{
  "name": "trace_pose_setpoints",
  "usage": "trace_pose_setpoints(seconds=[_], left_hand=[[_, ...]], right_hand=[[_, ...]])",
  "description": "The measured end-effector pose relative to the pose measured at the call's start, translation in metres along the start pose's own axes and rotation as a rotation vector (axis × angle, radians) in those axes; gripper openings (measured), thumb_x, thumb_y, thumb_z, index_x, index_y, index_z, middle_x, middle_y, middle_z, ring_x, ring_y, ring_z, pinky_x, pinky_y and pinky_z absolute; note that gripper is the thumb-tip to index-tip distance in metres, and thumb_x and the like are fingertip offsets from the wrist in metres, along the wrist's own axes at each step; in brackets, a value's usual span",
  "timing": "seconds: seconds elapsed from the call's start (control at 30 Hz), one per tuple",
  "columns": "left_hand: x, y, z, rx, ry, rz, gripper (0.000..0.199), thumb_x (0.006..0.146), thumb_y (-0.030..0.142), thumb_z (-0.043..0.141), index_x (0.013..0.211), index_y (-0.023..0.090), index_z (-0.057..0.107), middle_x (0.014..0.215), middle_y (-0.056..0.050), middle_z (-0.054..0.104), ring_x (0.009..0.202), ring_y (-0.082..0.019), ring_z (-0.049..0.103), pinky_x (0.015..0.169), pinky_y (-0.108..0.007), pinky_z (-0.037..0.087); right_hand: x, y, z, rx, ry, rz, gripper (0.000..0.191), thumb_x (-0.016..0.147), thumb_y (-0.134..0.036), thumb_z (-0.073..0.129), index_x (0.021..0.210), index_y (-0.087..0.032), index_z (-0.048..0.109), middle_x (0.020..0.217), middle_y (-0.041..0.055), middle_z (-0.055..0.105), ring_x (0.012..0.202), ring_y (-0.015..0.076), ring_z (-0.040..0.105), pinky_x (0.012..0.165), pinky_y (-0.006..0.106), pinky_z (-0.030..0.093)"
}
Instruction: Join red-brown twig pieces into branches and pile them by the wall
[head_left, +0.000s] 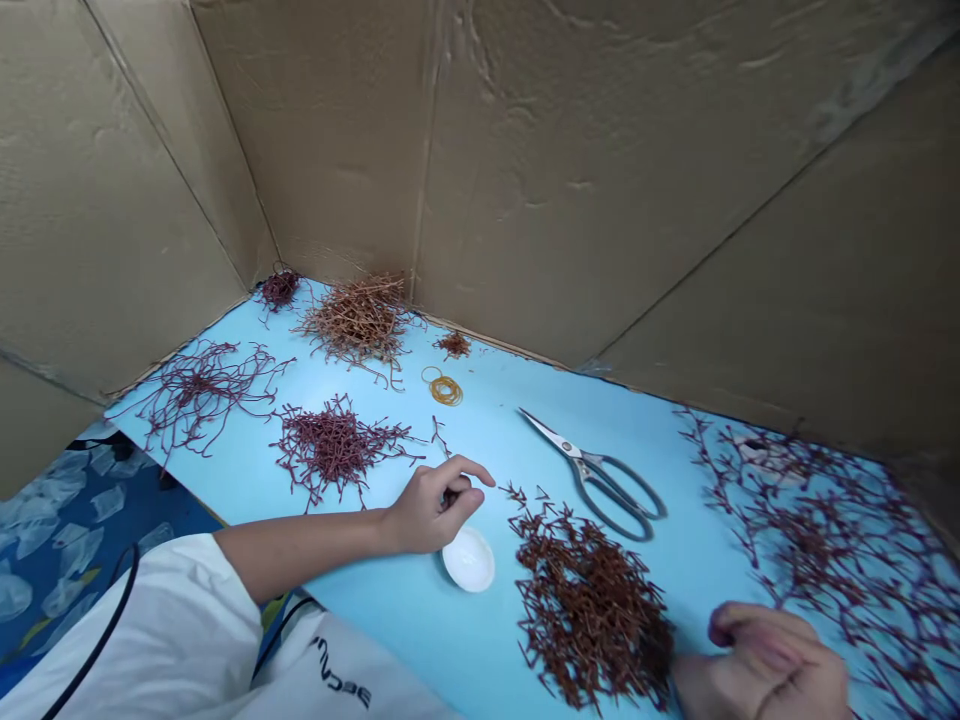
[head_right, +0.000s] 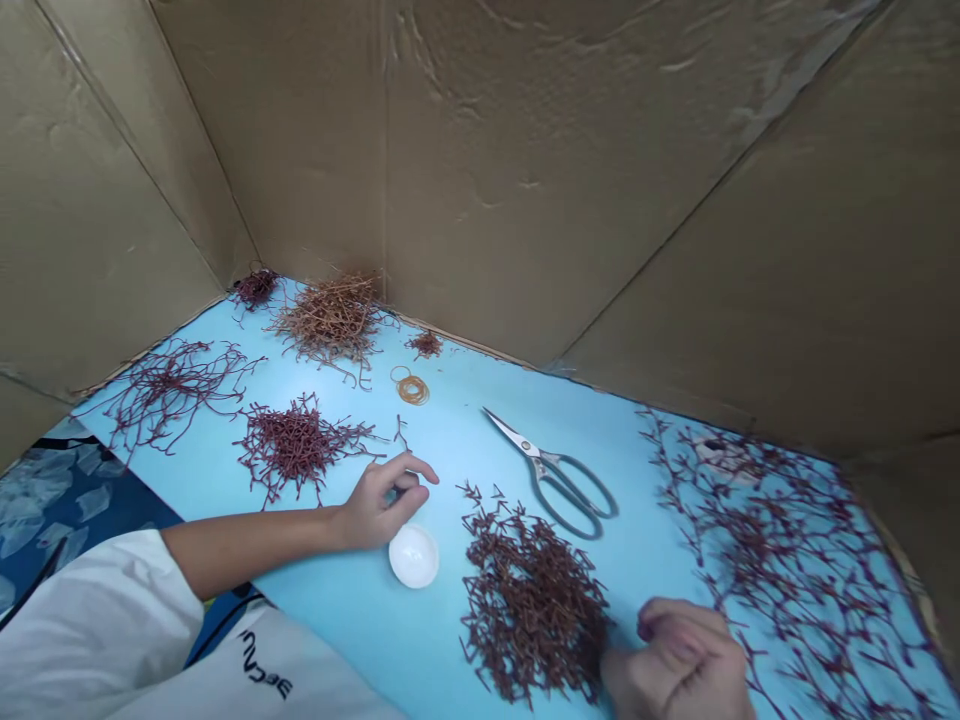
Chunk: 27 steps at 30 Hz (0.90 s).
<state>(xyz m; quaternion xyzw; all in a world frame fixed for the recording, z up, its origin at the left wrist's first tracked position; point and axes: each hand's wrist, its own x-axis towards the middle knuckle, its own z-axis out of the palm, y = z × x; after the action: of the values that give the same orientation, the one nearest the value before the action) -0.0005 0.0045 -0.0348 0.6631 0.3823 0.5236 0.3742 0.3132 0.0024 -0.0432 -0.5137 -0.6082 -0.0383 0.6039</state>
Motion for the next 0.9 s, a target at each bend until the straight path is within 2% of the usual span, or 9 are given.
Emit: trace_pose_setpoints(seconds=[0.07, 0.17, 0.27, 0.37, 0.47, 0.53, 0.67, 0.77, 0.9], left_hand=[[-0.001, 0.000, 0.000, -0.008, -0.026, -0.002, 0.019, 0.102, 0.029, 0.060, 0.114, 0.018, 0.069, 0.055, 0.009, 0.042, 0.048, -0.010, 0.037, 0.053, -0.023, 0.033], [-0.001, -0.001, -0.003, -0.024, -0.027, -0.019, 0.020, 0.101, 0.028, 0.062, 0.116, 0.017, 0.069, 0.057, 0.009, 0.046, 0.050, -0.009, 0.040, 0.055, -0.022, 0.035], [0.004, -0.003, -0.007, -0.043, 0.034, -0.062, 0.018, 0.104, 0.028, 0.059, 0.117, 0.017, 0.066, 0.058, 0.009, 0.049, 0.051, -0.009, 0.043, 0.057, -0.021, 0.037], [0.010, -0.003, -0.009, -0.061, 0.085, -0.103, 0.017, 0.107, 0.029, 0.056, 0.118, 0.018, 0.063, 0.059, 0.009, 0.052, 0.052, -0.010, 0.047, 0.057, -0.021, 0.038], [0.012, -0.002, -0.009, -0.068, 0.092, -0.127, 0.018, 0.107, 0.032, 0.057, 0.118, 0.019, 0.063, 0.059, 0.008, 0.054, 0.052, -0.010, 0.048, 0.056, -0.021, 0.038], [0.010, -0.001, -0.008, -0.048, 0.092, -0.130, 0.018, 0.106, 0.032, 0.059, 0.117, 0.019, 0.063, 0.060, 0.008, 0.056, 0.052, -0.010, 0.050, 0.057, -0.021, 0.040], [0.004, 0.000, -0.005, 0.021, 0.080, -0.112, 0.015, 0.103, 0.029, 0.062, 0.114, 0.019, 0.065, 0.059, 0.008, 0.058, 0.051, -0.010, 0.053, 0.057, -0.021, 0.043], [0.001, 0.000, -0.003, 0.064, 0.072, -0.069, 0.013, 0.102, 0.027, 0.063, 0.112, 0.019, 0.066, 0.058, 0.007, 0.059, 0.052, -0.011, 0.056, 0.058, -0.022, 0.045], [0.001, -0.003, -0.002, 0.102, 0.117, 0.008, 0.013, 0.100, 0.022, 0.064, 0.112, 0.020, 0.067, 0.070, 0.004, 0.066, 0.061, -0.011, 0.062, 0.063, -0.022, 0.050]], right_hand=[[0.000, -0.001, -0.001, -0.033, 0.090, -0.053, 0.062, 0.104, -0.058, 0.054, 0.052, -0.025, 0.048, 0.043, 0.0009, 0.045, 0.040, 0.0172, 0.042, 0.043, 0.032, 0.027], [0.000, 0.000, -0.005, -0.037, 0.075, -0.055, 0.071, 0.105, -0.062, 0.052, 0.046, -0.024, 0.044, 0.041, -0.0005, 0.039, 0.037, 0.0147, 0.041, 0.043, 0.031, 0.027], [0.005, 0.001, -0.008, -0.026, 0.090, -0.008, 0.073, 0.106, -0.066, 0.045, 0.047, -0.025, 0.036, 0.043, -0.0015, 0.036, 0.039, 0.0145, 0.044, 0.044, 0.030, 0.029], [0.012, 0.002, -0.008, -0.046, 0.125, 0.068, 0.056, 0.107, -0.058, 0.047, 0.062, -0.025, 0.043, 0.052, -0.0036, 0.043, 0.043, 0.0131, 0.042, 0.046, 0.028, 0.030], [0.016, 0.002, -0.007, -0.053, 0.139, 0.134, 0.046, 0.105, -0.062, 0.046, 0.076, -0.026, 0.042, 0.065, -0.0038, 0.052, 0.045, 0.0119, 0.043, 0.046, 0.027, 0.034], [0.014, 0.003, -0.008, -0.071, 0.117, 0.158, 0.053, 0.104, -0.070, 0.042, 0.074, -0.026, 0.042, 0.063, -0.0027, 0.053, 0.046, 0.0124, 0.045, 0.047, 0.028, 0.035], [0.007, 0.003, -0.014, -0.106, 0.042, 0.189, 0.071, 0.103, -0.079, 0.034, 0.055, -0.027, 0.036, 0.046, -0.0023, 0.041, 0.043, 0.0135, 0.044, 0.048, 0.030, 0.032], [0.006, 0.003, -0.015, -0.114, 0.018, 0.209, 0.068, 0.106, -0.072, 0.036, 0.057, -0.026, 0.042, 0.050, -0.0009, 0.047, 0.045, 0.0136, 0.048, 0.049, 0.030, 0.037], [0.012, 0.002, -0.012, -0.104, 0.028, 0.176, 0.050, 0.109, -0.060, 0.043, 0.076, -0.024, 0.053, 0.066, 0.0003, 0.059, 0.054, 0.0143, 0.055, 0.053, 0.028, 0.044]])
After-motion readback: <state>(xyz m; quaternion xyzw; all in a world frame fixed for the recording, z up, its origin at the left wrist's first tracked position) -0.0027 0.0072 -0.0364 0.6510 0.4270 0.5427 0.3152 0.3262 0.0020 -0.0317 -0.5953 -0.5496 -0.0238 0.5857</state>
